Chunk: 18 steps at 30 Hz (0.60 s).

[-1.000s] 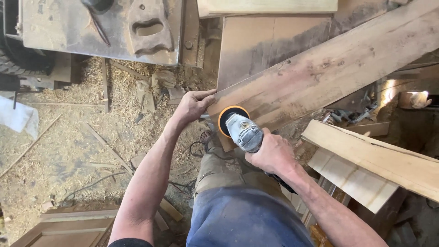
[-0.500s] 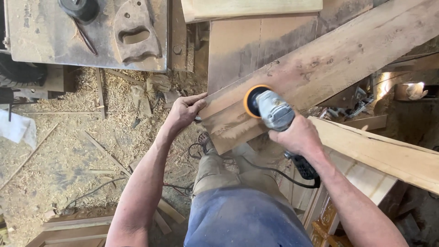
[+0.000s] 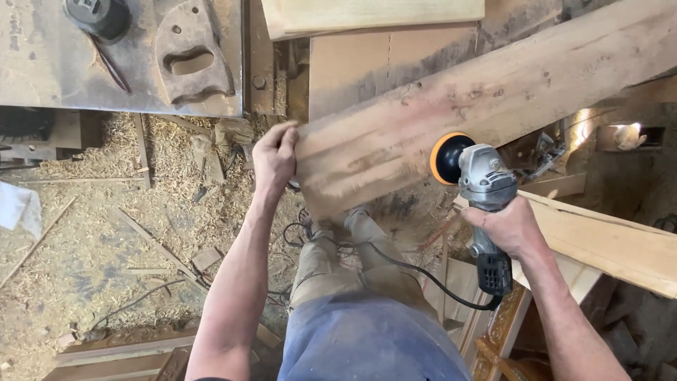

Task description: Sanding a long wooden board using a handheld power sander in a workshop environment.

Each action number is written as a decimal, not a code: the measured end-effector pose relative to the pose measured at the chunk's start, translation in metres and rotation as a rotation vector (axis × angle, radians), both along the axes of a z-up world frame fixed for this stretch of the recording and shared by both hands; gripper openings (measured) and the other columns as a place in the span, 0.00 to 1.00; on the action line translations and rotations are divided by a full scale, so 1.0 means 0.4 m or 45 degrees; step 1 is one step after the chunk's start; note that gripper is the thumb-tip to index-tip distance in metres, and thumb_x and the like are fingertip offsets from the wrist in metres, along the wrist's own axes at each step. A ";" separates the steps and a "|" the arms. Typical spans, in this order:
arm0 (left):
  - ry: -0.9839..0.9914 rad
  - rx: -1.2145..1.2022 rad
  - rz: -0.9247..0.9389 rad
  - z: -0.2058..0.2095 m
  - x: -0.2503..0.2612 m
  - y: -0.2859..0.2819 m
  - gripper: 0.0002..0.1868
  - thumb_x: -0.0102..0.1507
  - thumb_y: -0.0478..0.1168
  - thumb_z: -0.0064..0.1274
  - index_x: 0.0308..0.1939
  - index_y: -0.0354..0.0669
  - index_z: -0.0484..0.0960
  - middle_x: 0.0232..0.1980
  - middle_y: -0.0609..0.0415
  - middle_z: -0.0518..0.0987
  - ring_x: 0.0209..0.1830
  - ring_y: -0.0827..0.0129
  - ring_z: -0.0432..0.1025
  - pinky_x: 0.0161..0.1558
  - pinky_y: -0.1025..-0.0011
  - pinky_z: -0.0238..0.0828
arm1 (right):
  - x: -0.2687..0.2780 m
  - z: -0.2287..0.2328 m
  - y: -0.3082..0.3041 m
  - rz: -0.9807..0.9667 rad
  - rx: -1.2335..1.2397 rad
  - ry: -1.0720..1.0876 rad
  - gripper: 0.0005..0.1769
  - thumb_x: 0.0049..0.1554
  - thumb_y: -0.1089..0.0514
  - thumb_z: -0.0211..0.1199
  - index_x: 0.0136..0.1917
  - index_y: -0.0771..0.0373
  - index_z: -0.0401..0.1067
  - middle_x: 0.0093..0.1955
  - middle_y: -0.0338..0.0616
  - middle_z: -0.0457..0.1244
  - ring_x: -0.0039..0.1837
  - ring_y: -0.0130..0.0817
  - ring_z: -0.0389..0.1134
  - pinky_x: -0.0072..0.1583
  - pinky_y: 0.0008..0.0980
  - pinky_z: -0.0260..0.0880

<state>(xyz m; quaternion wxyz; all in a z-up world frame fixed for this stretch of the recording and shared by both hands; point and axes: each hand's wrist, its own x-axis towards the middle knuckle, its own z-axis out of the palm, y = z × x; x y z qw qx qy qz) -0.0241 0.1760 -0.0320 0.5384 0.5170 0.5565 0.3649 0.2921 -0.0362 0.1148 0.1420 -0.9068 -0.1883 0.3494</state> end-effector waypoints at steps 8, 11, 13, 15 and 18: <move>0.225 -0.030 0.069 -0.066 0.063 0.062 0.09 0.71 0.52 0.50 0.52 0.63 0.82 0.39 0.49 0.83 0.44 0.56 0.79 0.48 0.58 0.74 | -0.208 0.084 0.119 0.183 -0.281 0.112 0.31 0.37 0.49 0.77 0.52 0.64 0.77 0.44 0.57 0.71 0.52 0.52 0.73 0.51 0.51 0.71; 0.255 -0.032 0.039 -0.067 0.060 0.067 0.08 0.71 0.53 0.51 0.50 0.63 0.82 0.39 0.47 0.83 0.44 0.55 0.79 0.46 0.57 0.73 | -0.234 0.064 0.172 0.365 -0.356 0.112 0.40 0.36 0.40 0.77 0.58 0.60 0.74 0.51 0.56 0.71 0.60 0.52 0.73 0.57 0.50 0.72; 0.269 -0.031 0.019 -0.074 0.059 0.067 0.08 0.71 0.53 0.51 0.50 0.62 0.82 0.38 0.47 0.83 0.43 0.55 0.78 0.45 0.57 0.73 | -0.220 0.059 0.193 0.443 -0.371 0.087 0.45 0.37 0.35 0.76 0.61 0.60 0.71 0.54 0.56 0.71 0.62 0.52 0.72 0.60 0.50 0.73; 0.271 0.020 0.029 -0.085 0.053 0.066 0.07 0.72 0.52 0.50 0.49 0.63 0.82 0.36 0.49 0.82 0.40 0.57 0.78 0.45 0.58 0.73 | -0.195 0.069 0.197 0.461 -0.400 0.044 0.43 0.38 0.36 0.74 0.59 0.63 0.73 0.55 0.59 0.70 0.63 0.55 0.71 0.61 0.52 0.72; 0.257 0.032 0.041 -0.085 0.047 0.067 0.07 0.72 0.51 0.50 0.48 0.64 0.82 0.35 0.52 0.81 0.38 0.62 0.77 0.44 0.61 0.74 | -0.137 0.088 0.179 0.297 -0.386 0.026 0.35 0.37 0.46 0.75 0.55 0.67 0.77 0.53 0.60 0.71 0.62 0.55 0.71 0.59 0.53 0.72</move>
